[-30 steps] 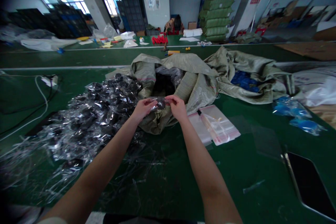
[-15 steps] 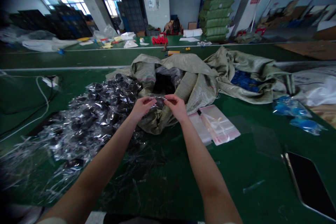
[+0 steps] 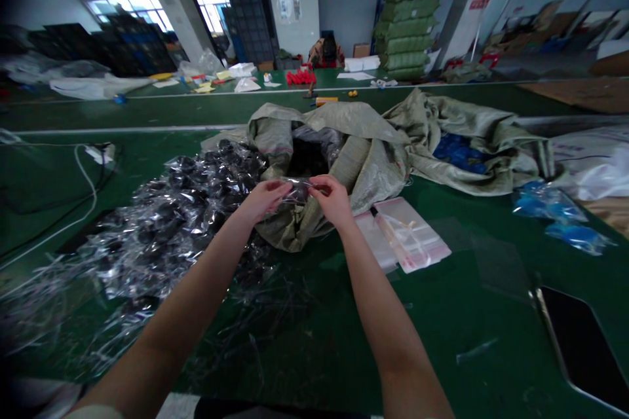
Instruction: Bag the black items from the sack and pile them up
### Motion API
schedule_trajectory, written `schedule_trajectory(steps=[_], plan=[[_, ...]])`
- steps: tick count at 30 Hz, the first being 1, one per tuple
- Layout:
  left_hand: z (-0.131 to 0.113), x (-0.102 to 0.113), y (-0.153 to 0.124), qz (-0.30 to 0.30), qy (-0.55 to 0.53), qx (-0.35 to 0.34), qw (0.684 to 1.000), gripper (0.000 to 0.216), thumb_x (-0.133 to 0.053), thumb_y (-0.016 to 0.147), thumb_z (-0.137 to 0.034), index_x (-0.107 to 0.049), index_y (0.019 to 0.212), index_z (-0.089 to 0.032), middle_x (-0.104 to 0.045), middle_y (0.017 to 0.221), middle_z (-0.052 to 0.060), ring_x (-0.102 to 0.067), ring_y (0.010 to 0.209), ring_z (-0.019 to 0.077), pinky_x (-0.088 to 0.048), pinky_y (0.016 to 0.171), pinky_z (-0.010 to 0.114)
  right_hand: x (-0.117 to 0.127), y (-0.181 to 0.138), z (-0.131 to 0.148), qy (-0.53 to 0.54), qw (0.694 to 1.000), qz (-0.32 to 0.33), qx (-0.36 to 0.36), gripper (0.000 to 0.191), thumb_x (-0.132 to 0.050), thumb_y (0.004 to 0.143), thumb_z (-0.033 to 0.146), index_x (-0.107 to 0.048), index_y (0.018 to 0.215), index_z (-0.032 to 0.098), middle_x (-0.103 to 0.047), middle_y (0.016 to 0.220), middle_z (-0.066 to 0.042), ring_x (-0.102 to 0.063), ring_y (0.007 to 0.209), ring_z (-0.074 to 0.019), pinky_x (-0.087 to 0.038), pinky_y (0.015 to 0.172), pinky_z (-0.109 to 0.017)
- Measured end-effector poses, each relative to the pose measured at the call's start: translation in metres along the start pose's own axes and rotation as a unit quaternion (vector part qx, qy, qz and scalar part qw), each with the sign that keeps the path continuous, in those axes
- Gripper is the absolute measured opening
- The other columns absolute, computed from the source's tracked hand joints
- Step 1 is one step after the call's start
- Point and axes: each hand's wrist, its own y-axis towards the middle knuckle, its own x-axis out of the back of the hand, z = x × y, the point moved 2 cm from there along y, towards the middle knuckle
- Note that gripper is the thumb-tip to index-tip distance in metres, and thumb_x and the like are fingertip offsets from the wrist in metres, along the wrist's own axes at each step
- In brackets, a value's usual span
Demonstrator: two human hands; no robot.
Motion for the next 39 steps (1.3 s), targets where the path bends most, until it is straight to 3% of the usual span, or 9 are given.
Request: schedule_trajectory(steps=[6,9,13,17,20,23,26,31,39], plan=[[0.005,-0.012,-0.001,0.009,-0.069,-0.071,0.995,0.045,-0.077,0.065,-0.054,-0.053,0.077,-0.019,-0.047,0.056,-0.008,-0.025,0.037,0.0008,-0.015,0.036,0.018,-0.006,-0.003,-0.007,0.095,0.993,-0.016,-0.066,0.026,-0.079,0.065,0.026,-0.071,0.089,0.022,-0.07,0.084,0.001,-0.065,0.079,-0.0139,-0.053,0.084,-0.03],[0.008,-0.012,0.0,-0.024,-0.049,-0.096,0.994,0.04,-0.073,0.07,-0.052,-0.053,0.08,-0.019,-0.041,0.053,-0.01,-0.025,0.037,0.0019,-0.016,0.037,0.018,-0.011,-0.004,-0.005,0.17,0.981,-0.039,-0.082,0.032,-0.081,0.062,0.03,-0.069,0.091,0.023,-0.07,0.089,0.002,-0.065,0.082,-0.0133,-0.053,0.083,-0.029],[0.007,-0.013,0.001,-0.09,0.033,-0.166,0.982,0.031,-0.068,0.075,-0.045,-0.059,0.085,-0.017,-0.053,0.061,-0.006,-0.039,0.046,0.0049,-0.03,0.044,0.018,-0.021,-0.006,0.002,0.236,0.959,-0.057,-0.144,0.043,-0.079,0.067,0.045,-0.066,0.104,0.026,-0.07,0.101,0.001,-0.065,0.09,-0.0147,-0.055,0.079,-0.031],[0.008,-0.017,0.001,-0.113,0.058,-0.226,0.966,0.022,-0.069,0.075,-0.036,-0.061,0.079,-0.016,-0.061,0.071,-0.002,-0.05,0.059,0.008,-0.039,0.052,0.019,-0.032,-0.009,0.003,0.233,0.956,-0.04,-0.173,0.04,-0.086,0.056,0.043,-0.071,0.085,0.02,-0.072,0.083,0.001,-0.065,0.078,-0.0136,-0.054,0.078,-0.03],[0.014,-0.021,0.001,-0.111,0.017,-0.205,0.972,0.022,-0.068,0.078,-0.036,-0.059,0.081,-0.017,-0.057,0.066,-0.004,-0.041,0.048,0.0052,-0.032,0.042,0.018,-0.035,-0.011,0.003,0.257,0.952,-0.051,-0.161,0.038,-0.089,0.053,0.04,-0.073,0.081,0.019,-0.072,0.079,0.002,-0.064,0.074,-0.0119,-0.053,0.078,-0.028],[0.017,-0.025,-0.001,-0.11,-0.02,-0.18,0.977,0.027,-0.069,0.078,-0.041,-0.059,0.087,-0.018,-0.055,0.066,-0.006,-0.035,0.041,0.0032,-0.026,0.036,0.017,-0.038,-0.011,0.004,0.279,0.945,-0.057,-0.162,0.034,-0.085,0.06,0.043,-0.073,0.081,0.019,-0.073,0.08,0.002,-0.064,0.075,-0.0119,-0.053,0.075,-0.027],[0.017,-0.03,-0.004,-0.097,-0.083,-0.166,0.978,0.034,-0.07,0.077,-0.048,-0.056,0.09,-0.02,-0.048,0.061,-0.009,-0.031,0.038,0.0018,-0.023,0.034,0.016,-0.041,-0.012,0.004,0.299,0.938,-0.072,-0.163,0.031,-0.079,0.068,0.048,-0.073,0.08,0.02,-0.073,0.081,0.001,-0.065,0.078,-0.0132,-0.053,0.074,-0.027],[0.016,-0.039,-0.01,-0.065,-0.202,-0.155,0.965,0.042,-0.074,0.073,-0.053,-0.05,0.088,-0.022,-0.035,0.055,-0.012,-0.025,0.037,0.0015,-0.019,0.033,0.015,-0.045,-0.012,0.003,0.326,0.927,-0.084,-0.165,0.029,-0.081,0.068,0.044,-0.073,0.08,0.019,-0.074,0.084,0.0,-0.065,0.076,-0.0124,-0.053,0.071,-0.024],[0.018,-0.041,-0.013,-0.057,-0.225,-0.149,0.961,0.044,-0.075,0.072,-0.056,-0.052,0.089,-0.022,-0.036,0.055,-0.012,-0.025,0.036,0.0011,-0.019,0.032,0.014,-0.044,-0.014,0.005,0.337,0.921,-0.092,-0.174,0.026,-0.08,0.07,0.043,-0.071,0.079,0.02,-0.074,0.08,0.002,-0.065,0.073,-0.0111,-0.053,0.065,-0.022]])
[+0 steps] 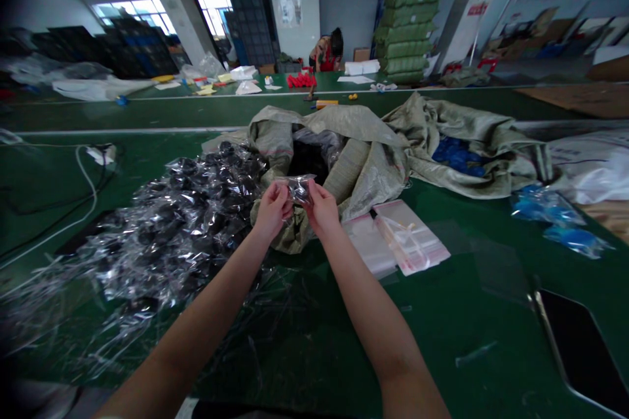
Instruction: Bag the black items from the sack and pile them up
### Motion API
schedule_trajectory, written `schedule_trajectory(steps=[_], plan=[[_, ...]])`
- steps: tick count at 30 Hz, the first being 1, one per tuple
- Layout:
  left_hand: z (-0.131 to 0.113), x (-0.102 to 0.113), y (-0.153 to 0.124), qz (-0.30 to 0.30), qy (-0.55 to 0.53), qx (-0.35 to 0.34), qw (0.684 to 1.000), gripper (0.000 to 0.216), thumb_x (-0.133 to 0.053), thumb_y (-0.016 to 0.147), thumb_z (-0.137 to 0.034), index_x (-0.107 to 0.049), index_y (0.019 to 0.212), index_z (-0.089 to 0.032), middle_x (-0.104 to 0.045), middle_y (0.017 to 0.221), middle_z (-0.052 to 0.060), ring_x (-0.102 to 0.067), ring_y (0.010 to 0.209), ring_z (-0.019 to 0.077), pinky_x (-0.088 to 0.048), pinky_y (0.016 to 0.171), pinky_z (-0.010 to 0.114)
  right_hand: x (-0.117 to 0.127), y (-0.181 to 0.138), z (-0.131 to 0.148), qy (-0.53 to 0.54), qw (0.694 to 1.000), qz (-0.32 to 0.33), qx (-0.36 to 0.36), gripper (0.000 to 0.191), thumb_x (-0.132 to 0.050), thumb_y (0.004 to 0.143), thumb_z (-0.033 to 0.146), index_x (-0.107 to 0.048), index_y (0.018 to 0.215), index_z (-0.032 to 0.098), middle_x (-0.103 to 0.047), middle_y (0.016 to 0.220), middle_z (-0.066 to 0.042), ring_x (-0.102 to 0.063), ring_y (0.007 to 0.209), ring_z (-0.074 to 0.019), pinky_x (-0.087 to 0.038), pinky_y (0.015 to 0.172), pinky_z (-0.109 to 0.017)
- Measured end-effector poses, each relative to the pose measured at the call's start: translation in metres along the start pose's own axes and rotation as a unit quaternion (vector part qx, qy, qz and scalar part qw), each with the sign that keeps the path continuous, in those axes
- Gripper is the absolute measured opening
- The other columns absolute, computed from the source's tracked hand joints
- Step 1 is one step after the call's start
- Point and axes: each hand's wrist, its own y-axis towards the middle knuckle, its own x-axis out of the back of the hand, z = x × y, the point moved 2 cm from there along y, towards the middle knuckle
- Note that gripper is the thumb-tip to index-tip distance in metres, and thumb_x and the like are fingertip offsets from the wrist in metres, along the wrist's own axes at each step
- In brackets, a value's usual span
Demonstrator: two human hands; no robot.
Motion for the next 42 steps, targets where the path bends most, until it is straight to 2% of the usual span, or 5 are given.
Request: schedule_trajectory(steps=[11,18,35,38,42], plan=[[0.004,-0.001,0.0,-0.04,-0.093,0.016,0.995,0.041,-0.081,0.07,-0.043,-0.048,0.075,-0.02,-0.034,0.048,-0.012,-0.026,0.035,0.0011,-0.018,0.035,0.013,0.002,0.002,-0.009,0.058,0.998,0.002,-0.031,0.013,-0.078,0.075,0.027,-0.068,0.072,0.02,-0.072,0.072,0.004,-0.063,0.064,-0.0093,-0.051,0.06,-0.02],[-0.008,0.006,0.001,-0.05,-0.063,0.004,0.997,0.042,-0.08,0.068,-0.046,-0.048,0.075,-0.02,-0.032,0.049,-0.012,-0.023,0.035,0.001,-0.014,0.034,0.014,0.003,0.002,-0.001,0.054,0.994,0.019,-0.099,0.04,-0.054,0.09,0.055,-0.072,0.086,0.02,-0.076,0.086,-0.002,-0.066,0.077,-0.0145,-0.056,0.068,-0.026],[-0.03,0.021,0.008,-0.028,0.08,0.031,0.996,0.041,-0.078,0.067,-0.049,-0.051,0.07,-0.018,-0.039,0.051,-0.009,-0.024,0.037,0.0024,-0.014,0.036,0.017,0.001,0.0,-0.008,-0.029,0.998,-0.008,-0.056,0.023,-0.076,0.078,0.041,-0.068,0.077,0.019,-0.074,0.076,0.001,-0.066,0.066,-0.0125,-0.055,0.064,-0.025],[-0.059,0.058,0.035,-0.158,0.23,-0.021,0.96,0.035,-0.062,0.081,-0.049,-0.054,0.07,-0.017,-0.046,0.052,-0.006,-0.027,0.038,0.0048,-0.018,0.038,0.02,0.007,0.005,-0.004,-0.071,0.994,-0.035,-0.069,0.028,-0.067,0.084,0.045,-0.068,0.08,0.017,-0.076,0.081,-0.005,-0.07,0.071,-0.0149,-0.055,0.065,-0.026],[-0.102,0.104,0.063,-0.337,0.523,-0.012,0.783,0.041,-0.047,0.093,-0.046,-0.06,0.072,-0.013,-0.06,0.061,0.004,-0.053,0.058,0.0142,-0.04,0.056,0.025,0.022,0.014,0.005,-0.19,0.98,-0.048,-0.031,0.023,-0.065,0.084,0.041,-0.067,0.081,0.018,-0.075,0.082,-0.004,-0.07,0.074,-0.0159,-0.054,0.065,-0.027]])
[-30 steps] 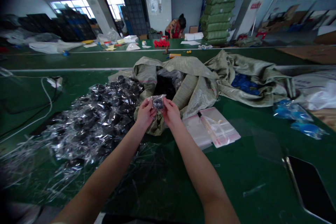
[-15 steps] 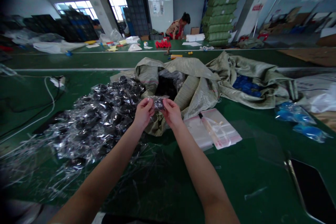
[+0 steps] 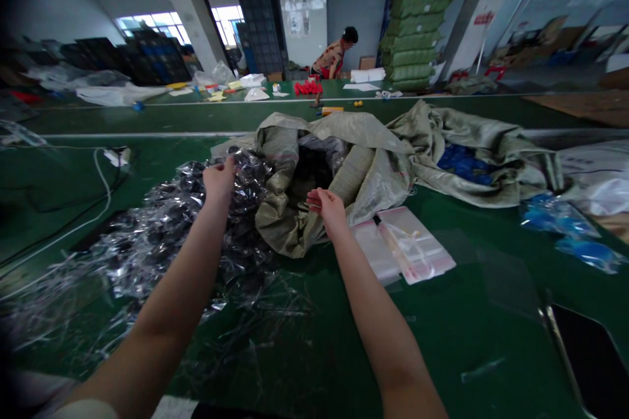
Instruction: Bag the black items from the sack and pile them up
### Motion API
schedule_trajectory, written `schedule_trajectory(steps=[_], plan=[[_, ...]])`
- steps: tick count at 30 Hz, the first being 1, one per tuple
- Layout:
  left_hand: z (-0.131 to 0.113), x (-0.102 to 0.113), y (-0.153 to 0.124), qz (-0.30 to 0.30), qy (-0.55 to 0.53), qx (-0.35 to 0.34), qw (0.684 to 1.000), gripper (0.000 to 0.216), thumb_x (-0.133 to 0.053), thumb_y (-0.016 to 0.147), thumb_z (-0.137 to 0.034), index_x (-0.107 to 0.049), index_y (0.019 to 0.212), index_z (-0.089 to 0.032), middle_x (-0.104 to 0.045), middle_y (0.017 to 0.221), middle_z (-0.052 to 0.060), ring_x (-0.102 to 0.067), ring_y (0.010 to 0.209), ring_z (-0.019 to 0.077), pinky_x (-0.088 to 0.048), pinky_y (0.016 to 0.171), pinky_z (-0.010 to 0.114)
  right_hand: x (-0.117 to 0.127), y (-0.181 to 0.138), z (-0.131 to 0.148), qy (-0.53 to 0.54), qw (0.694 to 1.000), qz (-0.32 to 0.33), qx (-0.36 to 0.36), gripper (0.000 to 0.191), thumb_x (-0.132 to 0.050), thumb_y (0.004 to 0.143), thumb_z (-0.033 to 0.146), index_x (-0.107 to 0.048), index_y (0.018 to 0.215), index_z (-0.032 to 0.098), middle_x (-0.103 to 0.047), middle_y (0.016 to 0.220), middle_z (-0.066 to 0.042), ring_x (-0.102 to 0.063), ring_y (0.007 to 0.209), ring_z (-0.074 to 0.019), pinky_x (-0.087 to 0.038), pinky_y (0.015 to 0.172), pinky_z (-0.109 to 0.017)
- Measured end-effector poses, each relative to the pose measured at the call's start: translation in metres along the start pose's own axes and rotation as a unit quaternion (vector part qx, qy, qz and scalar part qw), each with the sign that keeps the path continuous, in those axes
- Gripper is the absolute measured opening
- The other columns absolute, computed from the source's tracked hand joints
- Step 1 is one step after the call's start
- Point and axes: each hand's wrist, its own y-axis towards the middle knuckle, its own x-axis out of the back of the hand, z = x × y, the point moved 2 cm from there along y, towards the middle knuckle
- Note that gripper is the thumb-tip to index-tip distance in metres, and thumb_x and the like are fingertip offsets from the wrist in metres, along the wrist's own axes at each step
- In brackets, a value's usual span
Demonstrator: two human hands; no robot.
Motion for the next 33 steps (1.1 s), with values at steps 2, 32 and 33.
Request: schedule_trajectory(steps=[2,32,33], plan=[[0.0,0.009,0.006,0.009,0.053,0.0,0.999,0.045,-0.053,0.089,-0.05,-0.063,0.074,-0.009,-0.064,0.067,0.011,-0.061,0.073,0.0229,-0.045,0.067,0.032,0.009,0.004,0.003,-0.158,0.985,-0.004,0.069,0.019,-0.062,0.085,0.037,-0.067,0.084,0.018,-0.075,0.085,-0.004,-0.068,0.078,-0.0165,-0.053,0.073,-0.029],[-0.048,-0.161,-0.048,0.336,0.128,-0.272,0.893,0.041,-0.061,0.084,-0.042,-0.065,0.117,-0.017,-0.07,0.115,0.01,-0.066,0.103,0.0214,-0.049,0.087,0.028,0.092,-0.008,0.066,-0.802,0.597,-0.003,0.006,0.023,-0.057,0.087,0.025,-0.074,0.092,0.011,-0.074,0.094,-0.019,-0.069,0.09,-0.0276,-0.048,0.076,-0.033],[-0.048,-0.15,-0.054,0.345,0.069,-0.278,0.894,0.039,-0.062,0.083,-0.043,-0.067,0.111,-0.016,-0.072,0.109,0.008,-0.067,0.098,0.0205,-0.05,0.083,0.027,0.093,-0.011,0.06,-0.808,0.588,0.039,-0.015,0.022,-0.06,0.085,0.026,-0.075,0.091,0.01,-0.074,0.093,-0.019,-0.07,0.089,-0.0276,-0.049,0.075,-0.033]])
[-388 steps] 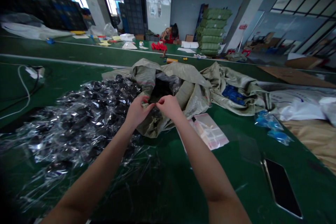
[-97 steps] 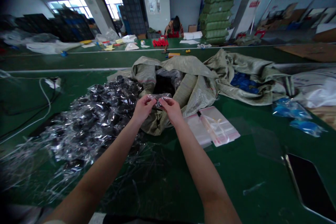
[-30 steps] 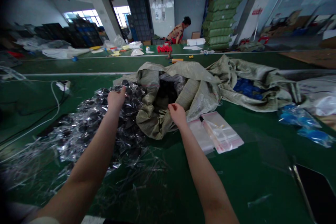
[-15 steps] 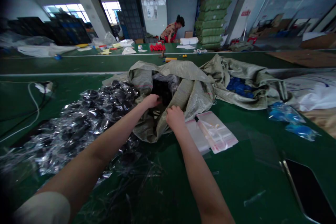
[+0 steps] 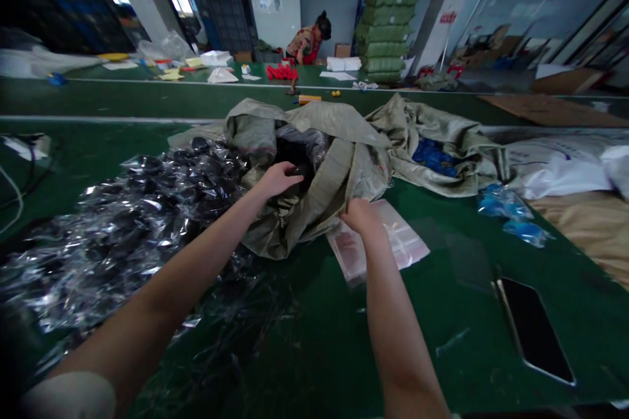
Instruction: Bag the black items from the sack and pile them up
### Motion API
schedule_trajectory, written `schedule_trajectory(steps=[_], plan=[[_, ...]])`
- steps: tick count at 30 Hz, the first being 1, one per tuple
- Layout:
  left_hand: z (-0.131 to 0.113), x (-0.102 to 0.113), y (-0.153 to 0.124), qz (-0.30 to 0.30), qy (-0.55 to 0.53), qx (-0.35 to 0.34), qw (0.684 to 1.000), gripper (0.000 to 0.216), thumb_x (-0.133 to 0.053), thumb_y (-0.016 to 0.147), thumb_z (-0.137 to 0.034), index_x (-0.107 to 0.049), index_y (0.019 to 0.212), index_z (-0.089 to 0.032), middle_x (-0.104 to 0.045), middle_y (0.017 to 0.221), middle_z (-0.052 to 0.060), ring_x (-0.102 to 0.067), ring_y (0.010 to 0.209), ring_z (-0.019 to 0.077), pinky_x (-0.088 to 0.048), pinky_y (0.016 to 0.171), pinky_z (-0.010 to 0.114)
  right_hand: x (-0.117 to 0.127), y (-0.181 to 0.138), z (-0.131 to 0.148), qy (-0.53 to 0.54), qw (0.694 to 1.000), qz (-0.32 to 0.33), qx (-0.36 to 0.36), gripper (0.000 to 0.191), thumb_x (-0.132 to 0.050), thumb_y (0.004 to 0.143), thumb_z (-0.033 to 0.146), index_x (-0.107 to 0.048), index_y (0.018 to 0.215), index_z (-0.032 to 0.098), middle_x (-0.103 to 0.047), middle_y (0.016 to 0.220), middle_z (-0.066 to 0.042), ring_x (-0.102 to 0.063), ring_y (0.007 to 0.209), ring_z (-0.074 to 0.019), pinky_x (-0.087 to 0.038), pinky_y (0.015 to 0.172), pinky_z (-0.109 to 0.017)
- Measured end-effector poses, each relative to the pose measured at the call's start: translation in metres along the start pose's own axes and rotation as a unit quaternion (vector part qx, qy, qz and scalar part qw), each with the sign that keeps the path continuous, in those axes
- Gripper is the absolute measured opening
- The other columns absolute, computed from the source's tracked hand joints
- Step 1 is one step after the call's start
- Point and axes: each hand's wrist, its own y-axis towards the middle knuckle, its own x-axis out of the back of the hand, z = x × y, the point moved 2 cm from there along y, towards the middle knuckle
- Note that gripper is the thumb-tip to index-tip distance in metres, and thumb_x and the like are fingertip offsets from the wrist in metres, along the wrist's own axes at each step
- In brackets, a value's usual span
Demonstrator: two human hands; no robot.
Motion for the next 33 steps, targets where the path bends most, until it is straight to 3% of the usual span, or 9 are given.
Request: schedule_trajectory(steps=[5,14,19,22,24,26,29,31,33], plan=[[-0.002,0.004,-0.046,-0.033,-0.132,-0.01,0.991,0.034,-0.071,0.073,-0.042,-0.07,0.094,-0.015,-0.073,0.094,0.008,-0.066,0.084,0.0217,-0.049,0.075,0.031,-0.032,-0.024,0.011,-0.029,0.999,0.027,0.016,0.037,-0.079,0.069,0.036,-0.075,0.093,0.007,-0.072,0.102,-0.024,-0.069,0.097,-0.0328,-0.049,0.082,-0.036],[0.016,-0.02,-0.076,-0.03,-0.142,0.02,0.989,0.035,-0.071,0.074,-0.04,-0.069,0.097,-0.014,-0.073,0.096,0.008,-0.066,0.086,0.0208,-0.05,0.077,0.029,-0.039,-0.067,0.014,-0.034,0.998,-0.031,-0.03,0.023,-0.056,0.085,0.016,-0.076,0.095,0.007,-0.072,0.102,-0.024,-0.067,0.105,-0.0285,-0.045,0.093,-0.033],[0.014,-0.018,-0.091,-0.027,-0.12,0.022,0.992,0.033,-0.071,0.075,-0.035,-0.069,0.101,-0.015,-0.073,0.1,0.007,-0.067,0.091,0.0207,-0.051,0.081,0.029,-0.021,-0.084,0.01,-0.03,0.993,-0.083,-0.08,0.031,-0.045,0.088,0.009,-0.07,0.103,0.0,-0.07,0.103,-0.029,-0.069,0.1,-0.0317,-0.049,0.085,-0.037],[0.012,-0.015,-0.099,-0.023,-0.099,0.022,0.995,0.035,-0.072,0.074,-0.034,-0.068,0.103,-0.016,-0.073,0.103,0.008,-0.067,0.094,0.0218,-0.051,0.083,0.029,0.004,-0.093,0.008,-0.01,0.99,-0.119,-0.079,0.023,-0.053,0.088,0.019,-0.072,0.092,0.007,-0.072,0.096,-0.023,-0.069,0.097,-0.0303,-0.049,0.085,-0.037],[0.011,-0.014,-0.104,-0.019,-0.087,0.026,0.996,0.038,-0.072,0.075,-0.035,-0.067,0.108,-0.015,-0.073,0.104,0.009,-0.067,0.095,0.0224,-0.051,0.083,0.03,0.021,-0.096,0.012,0.083,0.982,-0.163,-0.047,0.019,-0.062,0.085,0.03,-0.07,0.082,0.013,-0.074,0.089,-0.016,-0.07,0.09,-0.0271,-0.05,0.083,-0.035],[0.011,-0.015,-0.108,-0.01,-0.077,0.026,0.997,0.042,-0.071,0.076,-0.035,-0.065,0.112,-0.016,-0.072,0.107,0.01,-0.067,0.096,0.0223,-0.051,0.083,0.029,0.033,-0.095,0.02,0.268,0.945,-0.189,0.002,0.024,-0.067,0.079,0.04,-0.066,0.077,0.017,-0.074,0.082,-0.01,-0.07,0.082,-0.0242,-0.052,0.078,-0.035],[0.012,-0.017,-0.113,0.017,-0.064,0.015,0.998,0.039,-0.073,0.073,-0.033,-0.068,0.108,-0.016,-0.073,0.105,0.01,-0.068,0.095,0.0228,-0.05,0.083,0.029,0.035,-0.083,0.04,0.558,0.816,-0.134,0.071,0.033,-0.073,0.071,0.051,-0.063,0.078,0.02,-0.075,0.082,-0.006,-0.071,0.08,-0.0228,-0.056,0.076,-0.036],[0.012,-0.017,-0.116,0.035,-0.058,0.008,0.998,0.036,-0.075,0.07,-0.032,-0.071,0.102,-0.015,-0.074,0.1,0.01,-0.068,0.092,0.0236,-0.05,0.082,0.029,0.03,-0.07,0.055,0.655,0.745,-0.094,0.082,0.038,-0.077,0.065,0.054,-0.064,0.08,0.021,-0.076,0.083,-0.005,-0.072,0.08,-0.0226,-0.058,0.077,-0.037],[0.013,-0.016,-0.118,0.045,-0.06,0.005,0.997,0.035,-0.075,0.07,-0.032,-0.071,0.1,-0.015,-0.074,0.098,0.01,-0.068,0.09,0.0237,-0.05,0.081,0.03,0.025,-0.056,0.067,0.686,0.72,-0.076,0.072,0.042,-0.08,0.06,0.056,-0.065,0.079,0.021,-0.075,0.08,-0.005,-0.072,0.077,-0.0222,-0.059,0.076,-0.037]])
